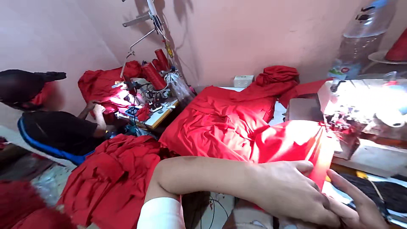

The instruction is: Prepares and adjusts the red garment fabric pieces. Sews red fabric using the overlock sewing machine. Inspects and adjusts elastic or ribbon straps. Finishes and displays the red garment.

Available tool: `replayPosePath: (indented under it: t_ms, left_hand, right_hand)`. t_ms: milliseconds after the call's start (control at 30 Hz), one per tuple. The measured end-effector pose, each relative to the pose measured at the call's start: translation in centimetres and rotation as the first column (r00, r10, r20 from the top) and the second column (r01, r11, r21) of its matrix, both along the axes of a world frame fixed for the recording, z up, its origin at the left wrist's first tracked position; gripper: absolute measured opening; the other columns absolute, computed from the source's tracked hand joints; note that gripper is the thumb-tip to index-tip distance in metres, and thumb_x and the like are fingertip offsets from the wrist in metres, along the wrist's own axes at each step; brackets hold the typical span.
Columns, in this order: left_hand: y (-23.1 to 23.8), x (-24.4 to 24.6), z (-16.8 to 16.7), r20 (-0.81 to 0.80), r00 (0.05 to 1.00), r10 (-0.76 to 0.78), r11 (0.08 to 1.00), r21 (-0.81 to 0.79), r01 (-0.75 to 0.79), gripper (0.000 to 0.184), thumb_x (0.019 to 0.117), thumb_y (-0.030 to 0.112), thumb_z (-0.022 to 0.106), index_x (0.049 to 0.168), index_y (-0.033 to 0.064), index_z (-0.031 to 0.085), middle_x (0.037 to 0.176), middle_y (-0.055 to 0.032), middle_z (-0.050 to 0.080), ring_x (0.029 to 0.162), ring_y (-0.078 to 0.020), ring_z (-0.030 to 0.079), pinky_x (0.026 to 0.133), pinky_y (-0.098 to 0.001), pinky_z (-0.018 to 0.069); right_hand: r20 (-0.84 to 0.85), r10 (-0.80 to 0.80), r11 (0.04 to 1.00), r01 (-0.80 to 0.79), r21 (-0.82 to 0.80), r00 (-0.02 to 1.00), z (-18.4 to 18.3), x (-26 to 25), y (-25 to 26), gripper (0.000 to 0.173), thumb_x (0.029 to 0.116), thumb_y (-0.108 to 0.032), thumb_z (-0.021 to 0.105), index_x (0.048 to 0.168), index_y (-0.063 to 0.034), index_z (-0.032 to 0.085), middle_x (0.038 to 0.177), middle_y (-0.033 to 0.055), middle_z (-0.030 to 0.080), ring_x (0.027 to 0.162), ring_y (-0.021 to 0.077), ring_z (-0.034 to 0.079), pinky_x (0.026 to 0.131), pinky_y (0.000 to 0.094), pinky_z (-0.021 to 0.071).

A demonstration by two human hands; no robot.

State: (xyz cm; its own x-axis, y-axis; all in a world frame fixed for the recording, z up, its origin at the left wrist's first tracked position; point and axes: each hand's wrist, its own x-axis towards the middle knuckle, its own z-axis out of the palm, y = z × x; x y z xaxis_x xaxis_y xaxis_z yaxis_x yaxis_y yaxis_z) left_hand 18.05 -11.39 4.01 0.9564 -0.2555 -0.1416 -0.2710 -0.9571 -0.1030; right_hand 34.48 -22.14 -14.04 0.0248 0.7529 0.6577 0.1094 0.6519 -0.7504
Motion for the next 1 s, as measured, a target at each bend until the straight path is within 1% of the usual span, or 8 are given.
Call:
replayPosePath:
  t_ms: [100, 300, 400, 533, 600, 700, 900, 1000]
  left_hand:
    - [1.2, 0.1, -0.7, 0.149, 0.988, 0.032, 0.999, -0.049, -0.025, 0.026, 0.0872, 0.007, 0.074, 0.113, 0.0097, 0.070, 0.083, -0.0076, 0.071, 0.075, -0.0231, 0.067, 0.091, -0.0461, 0.0441]
    - [4.1, 0.9, -1.2, 0.121, 0.993, 0.011, 0.929, -0.368, 0.035, 0.043, 0.0871, 0.020, 0.077, 0.126, 0.0036, 0.067, 0.108, -0.0097, 0.075, 0.092, -0.0230, 0.070, 0.085, -0.0474, 0.0453]
    - [4.4, 1.2, 0.0, 0.150, 0.988, -0.024, 0.956, -0.286, 0.067, 0.017, 0.0956, 0.023, 0.067, 0.094, 0.0078, 0.072, 0.087, -0.0068, 0.072, 0.083, -0.0224, 0.070, 0.083, -0.0468, 0.0473]
    - [7.4, 1.0, 3.5, 0.215, 0.974, 0.070, 0.980, -0.198, -0.026, 0.027, 0.1007, 0.031, 0.057, 0.088, 0.0119, 0.072, 0.089, -0.0022, 0.070, 0.086, -0.0152, 0.066, 0.081, -0.0384, 0.0468]
    - [9.9, 0.6, 5.1, 0.215, 0.972, 0.096, 0.947, -0.320, -0.023, 0.034, 0.1042, 0.039, 0.051, 0.091, 0.0153, 0.072, 0.093, 0.0071, 0.069, 0.093, -0.0022, 0.061, 0.085, -0.0244, 0.0443]
    - [10.1, 0.1, 6.3, 0.136, 0.989, 0.055, 0.775, -0.630, 0.044, 0.038, 0.1051, 0.042, 0.052, 0.086, 0.0134, 0.068, 0.094, 0.0103, 0.066, 0.103, 0.0048, 0.058, 0.092, -0.0156, 0.0456]
    - [10.6, -2.0, 6.0, 0.090, 0.996, 0.027, 0.738, -0.673, 0.041, 0.037, 0.1074, 0.042, 0.049, 0.088, 0.0129, 0.063, 0.098, 0.0057, 0.066, 0.111, -0.0003, 0.056, 0.104, -0.0221, 0.0376]
    - [13.2, -4.5, 5.7, 0.107, 0.980, 0.167, 0.780, -0.622, -0.065, 0.033, 0.1067, 0.044, 0.049, 0.096, 0.0169, 0.066, 0.110, 0.0087, 0.067, 0.119, -0.0012, 0.056, 0.103, -0.0226, 0.0422]
  right_hand:
    - [0.019, -0.015, 1.000, 0.015, 0.012, 1.000, 1.7, -0.4, -0.4, 0.078, 0.1060, -0.061, 0.032, 0.161, -0.0069, 0.023, 0.155, 0.0138, 0.047, 0.135, 0.0186, 0.056, 0.109, 0.0394, 0.0514]
    - [0.180, -0.123, 0.992, 0.118, 0.034, 0.976, 6.9, -1.1, -1.1, 0.077, 0.1076, -0.060, 0.025, 0.158, -0.0016, 0.019, 0.112, 0.0055, 0.072, 0.100, -0.0040, 0.066, 0.089, 0.0213, 0.0554]
    - [0.268, -0.254, 0.966, 0.229, 0.120, 0.929, 8.0, -0.6, -0.6, 0.070, 0.1087, -0.055, 0.028, 0.153, -0.0009, 0.031, 0.099, 0.0069, 0.072, 0.095, -0.0017, 0.066, 0.088, 0.0183, 0.0536]
    - [0.420, -0.664, 0.747, 0.566, 0.347, 0.619, 7.8, 1.1, 1.5, 0.034, 0.1025, -0.031, 0.051, 0.102, -0.0061, 0.073, 0.100, 0.0075, 0.078, 0.089, 0.0140, 0.073, 0.074, 0.0281, 0.0565]
    - [0.656, -0.588, 0.747, 0.628, 0.216, 0.473, 7.4, 1.6, 2.5, 0.031, 0.0946, -0.025, 0.054, 0.075, -0.0068, 0.070, 0.078, 0.0100, 0.072, 0.068, 0.0253, 0.071, 0.054, 0.0416, 0.0539]
    - [0.818, 0.209, 0.684, 0.518, -0.514, 0.536, 9.8, 0.8, 5.9, 0.033, 0.1057, -0.018, 0.051, 0.112, 0.0094, 0.067, 0.113, 0.0288, 0.067, 0.112, 0.0462, 0.064, 0.091, 0.0618, 0.0482]
    - [0.512, 0.108, 0.717, 0.290, -0.634, 0.852, 11.0, -1.1, 10.6, 0.041, 0.1044, -0.013, 0.055, 0.134, 0.0153, 0.056, 0.140, 0.0332, 0.056, 0.135, 0.0432, 0.051, 0.117, 0.0481, 0.0326]
    - [0.681, 0.004, 0.874, 0.328, -0.358, 0.732, 6.4, 0.4, 11.8, 0.034, 0.1001, -0.026, 0.061, 0.109, 0.0049, 0.070, 0.109, 0.0248, 0.071, 0.109, 0.0414, 0.067, 0.093, 0.0614, 0.0485]
